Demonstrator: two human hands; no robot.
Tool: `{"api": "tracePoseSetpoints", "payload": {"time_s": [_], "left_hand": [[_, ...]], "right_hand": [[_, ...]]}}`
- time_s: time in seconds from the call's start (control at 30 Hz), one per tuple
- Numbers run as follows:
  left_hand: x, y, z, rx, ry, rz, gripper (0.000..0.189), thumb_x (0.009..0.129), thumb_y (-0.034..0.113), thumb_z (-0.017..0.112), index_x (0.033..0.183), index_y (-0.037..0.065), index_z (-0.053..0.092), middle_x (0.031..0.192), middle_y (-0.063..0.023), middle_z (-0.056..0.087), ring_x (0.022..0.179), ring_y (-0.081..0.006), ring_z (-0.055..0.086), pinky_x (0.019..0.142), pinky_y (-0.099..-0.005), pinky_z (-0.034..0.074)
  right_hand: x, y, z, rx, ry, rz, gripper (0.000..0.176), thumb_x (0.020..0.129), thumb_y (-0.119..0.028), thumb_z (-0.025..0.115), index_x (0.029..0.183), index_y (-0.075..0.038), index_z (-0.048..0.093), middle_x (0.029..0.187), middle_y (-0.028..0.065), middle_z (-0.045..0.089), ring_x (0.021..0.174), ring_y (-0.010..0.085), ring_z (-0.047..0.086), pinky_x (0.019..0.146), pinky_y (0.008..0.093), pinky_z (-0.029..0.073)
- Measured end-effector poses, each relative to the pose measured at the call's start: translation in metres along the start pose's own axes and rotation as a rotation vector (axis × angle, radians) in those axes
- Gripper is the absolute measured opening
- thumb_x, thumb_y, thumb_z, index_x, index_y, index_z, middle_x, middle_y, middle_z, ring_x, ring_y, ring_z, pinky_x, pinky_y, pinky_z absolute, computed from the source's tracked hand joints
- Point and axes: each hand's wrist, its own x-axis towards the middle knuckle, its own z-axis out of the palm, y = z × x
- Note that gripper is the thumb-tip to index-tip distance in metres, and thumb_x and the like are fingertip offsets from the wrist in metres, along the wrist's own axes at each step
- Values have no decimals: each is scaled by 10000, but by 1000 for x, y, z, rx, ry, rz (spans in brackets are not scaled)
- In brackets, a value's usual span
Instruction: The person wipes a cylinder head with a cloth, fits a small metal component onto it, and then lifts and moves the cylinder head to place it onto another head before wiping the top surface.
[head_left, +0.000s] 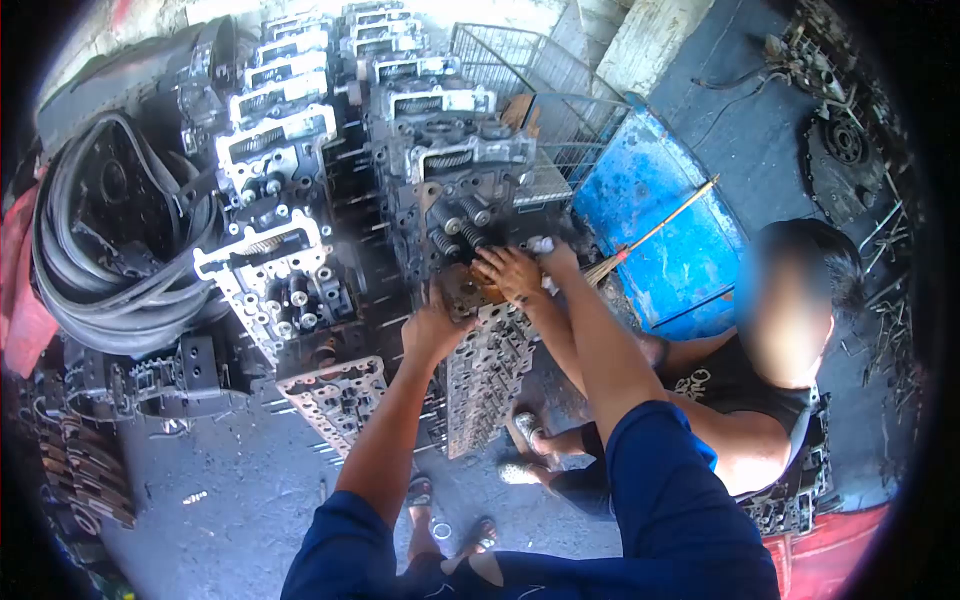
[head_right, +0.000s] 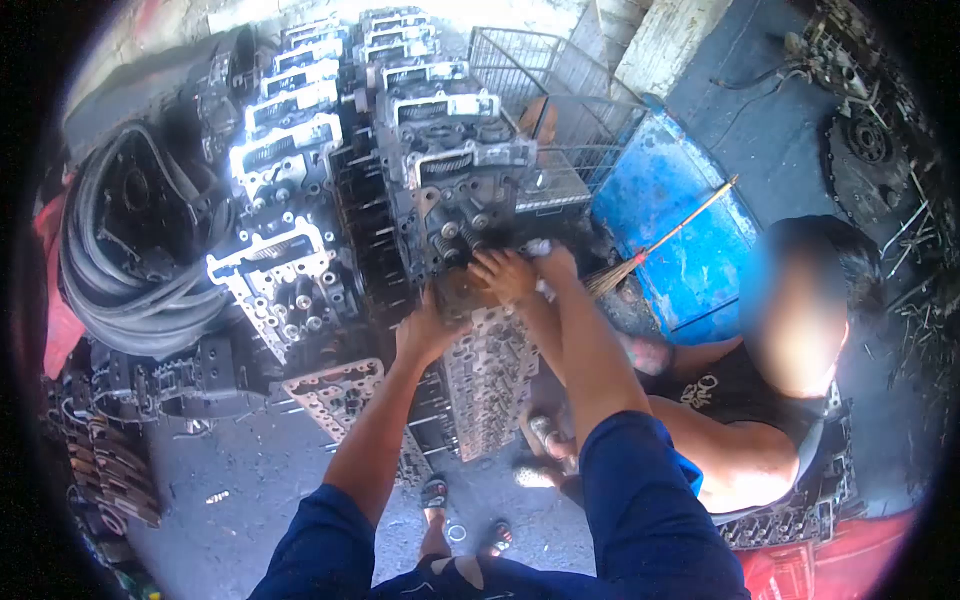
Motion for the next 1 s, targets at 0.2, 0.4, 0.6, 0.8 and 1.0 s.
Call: {"api": "tracePoseSetpoints", "payload": {"time_s": [0.2,0.4,0.6,0.8,1.0], "left_hand": [[0,2,-1,85,23,27,1077,721,534,714,1501,36,162,1026,-244,672,955,-384,663,831,-436,532],[3,-7,11,130,123,59,1042,682,589,703,1486,94,264,987,-228,686,943,-384,667,806,-447,534],[-22,3,10,120,129,70,1026,690,579,709,1485,102,271,955,-231,689,916,-384,674,777,-452,541],[-40,12,10,122,104,106,1023,698,540,715,1490,92,246,931,-223,693,876,-374,683,755,-442,546],[-48,18,10,112,61,95,1020,713,534,722,1504,137,215,956,-228,691,908,-391,674,775,-453,530]], "right_hand": [[82,71,47,-299,-397,-101,422,646,-281,795,918,29,706,908,220,699,804,317,702,735,406,552],[21,4,49,-191,-442,-217,488,713,-339,705,1095,-37,670,1177,235,615,1113,373,592,934,435,484],[3,29,17,-126,-321,-119,517,733,-413,696,1110,-61,668,1154,224,634,1085,364,614,922,430,489],[-2,72,-1,-8,-168,-76,501,750,-417,674,1124,-82,665,1131,223,645,1076,383,612,931,442,480],[-28,79,-13,37,-139,-98,513,764,-413,673,1160,-89,640,1119,240,640,1068,404,604,931,455,474]]}}
